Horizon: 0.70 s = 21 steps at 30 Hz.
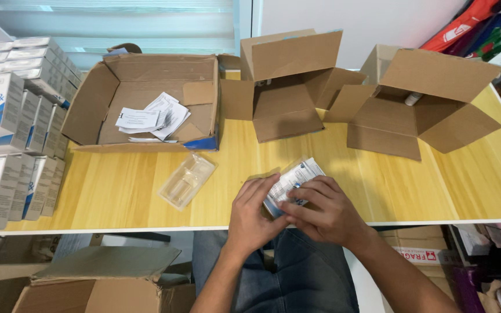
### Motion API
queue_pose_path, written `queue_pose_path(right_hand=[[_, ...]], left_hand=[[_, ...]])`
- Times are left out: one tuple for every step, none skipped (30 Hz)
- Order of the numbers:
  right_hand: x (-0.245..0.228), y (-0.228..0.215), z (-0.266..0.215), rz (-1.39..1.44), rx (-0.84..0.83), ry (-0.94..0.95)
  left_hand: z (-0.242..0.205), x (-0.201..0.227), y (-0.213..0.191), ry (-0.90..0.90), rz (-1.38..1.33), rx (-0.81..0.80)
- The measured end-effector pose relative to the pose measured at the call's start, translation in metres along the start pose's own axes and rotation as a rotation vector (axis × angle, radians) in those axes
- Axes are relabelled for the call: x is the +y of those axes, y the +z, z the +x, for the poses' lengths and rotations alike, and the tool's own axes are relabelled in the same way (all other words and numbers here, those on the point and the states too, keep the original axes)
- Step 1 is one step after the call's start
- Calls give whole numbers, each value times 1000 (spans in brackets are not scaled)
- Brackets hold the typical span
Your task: The person sits at a table and packs small vials and instruction leaflets into white and blue cardboard boxes. They open each box, insert the contents, close the flaps, and place the finished boxes into a larger shipping carton.
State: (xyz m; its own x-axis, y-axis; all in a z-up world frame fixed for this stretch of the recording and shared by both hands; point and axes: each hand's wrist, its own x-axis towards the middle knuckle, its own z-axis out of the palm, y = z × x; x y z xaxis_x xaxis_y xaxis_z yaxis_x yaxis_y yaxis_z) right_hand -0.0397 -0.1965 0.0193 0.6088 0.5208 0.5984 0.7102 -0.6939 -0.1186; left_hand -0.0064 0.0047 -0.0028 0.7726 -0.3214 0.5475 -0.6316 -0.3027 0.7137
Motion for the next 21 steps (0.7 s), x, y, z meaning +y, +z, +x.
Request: queue_pose_path(right_hand=[[-2, 0, 2, 39, 16, 20], [-4, 0, 2, 76, 33, 44], [-6, -1, 3, 82, 38, 54], [-7, -2, 5, 88, 42, 62], [-7, -3, 8, 95, 47, 70], [-3, -5, 13, 98, 70, 131], [5, -8, 19, 102, 92, 191], [12, -9, 24, 106, 113, 257], [23, -9, 30, 155, 124, 343], [39, -8, 40, 200, 139, 424], [55, -2, 53, 262, 105, 474], [73, 6, 66, 326, 70, 521], [89, 17, 80, 461, 50, 596], [104, 29, 91, 598, 31, 669], [119, 42, 100, 466, 13, 781], [133, 56, 110, 335, -7, 885], [150, 66, 116, 263, 17, 810], [163, 78, 121, 196, 41, 734], [176, 90, 125, 130, 65, 657], [188, 101, 130, 77, 43, 714], [200, 111, 135, 24, 20, 770]], left_hand=[[0, 0, 0, -1, 4, -6], [0, -1, 0, -4, 5, -4], [0, 0, 1, -6, 7, -2], [0, 0, 1, -9, 9, 2], [0, 0, 1, -1, 5, 1], [1, 0, 0, 9, 5, 5], [1, 0, -1, 18, 5, 8], [0, 1, -1, 9, 3, 14], [-1, 2, -1, 0, 2, 20], [1, 2, 0, -1, 1, 29], [2, 3, 0, 0, 1, 27], [2, 4, -1, 1, 3, 27], [1, 4, -1, 1, 5, 27], [1, 4, -2, 3, 4, 26], [1, 4, -3, 5, 3, 25], [0, 4, -3, 4, 6, 28], [0, 4, -2, 15, 0, 35], [0, 3, -2, 24, -3, 40], [0, 3, -2, 32, -6, 46], [0, 3, -2, 33, 0, 40], [0, 3, -3, 34, 5, 33]])
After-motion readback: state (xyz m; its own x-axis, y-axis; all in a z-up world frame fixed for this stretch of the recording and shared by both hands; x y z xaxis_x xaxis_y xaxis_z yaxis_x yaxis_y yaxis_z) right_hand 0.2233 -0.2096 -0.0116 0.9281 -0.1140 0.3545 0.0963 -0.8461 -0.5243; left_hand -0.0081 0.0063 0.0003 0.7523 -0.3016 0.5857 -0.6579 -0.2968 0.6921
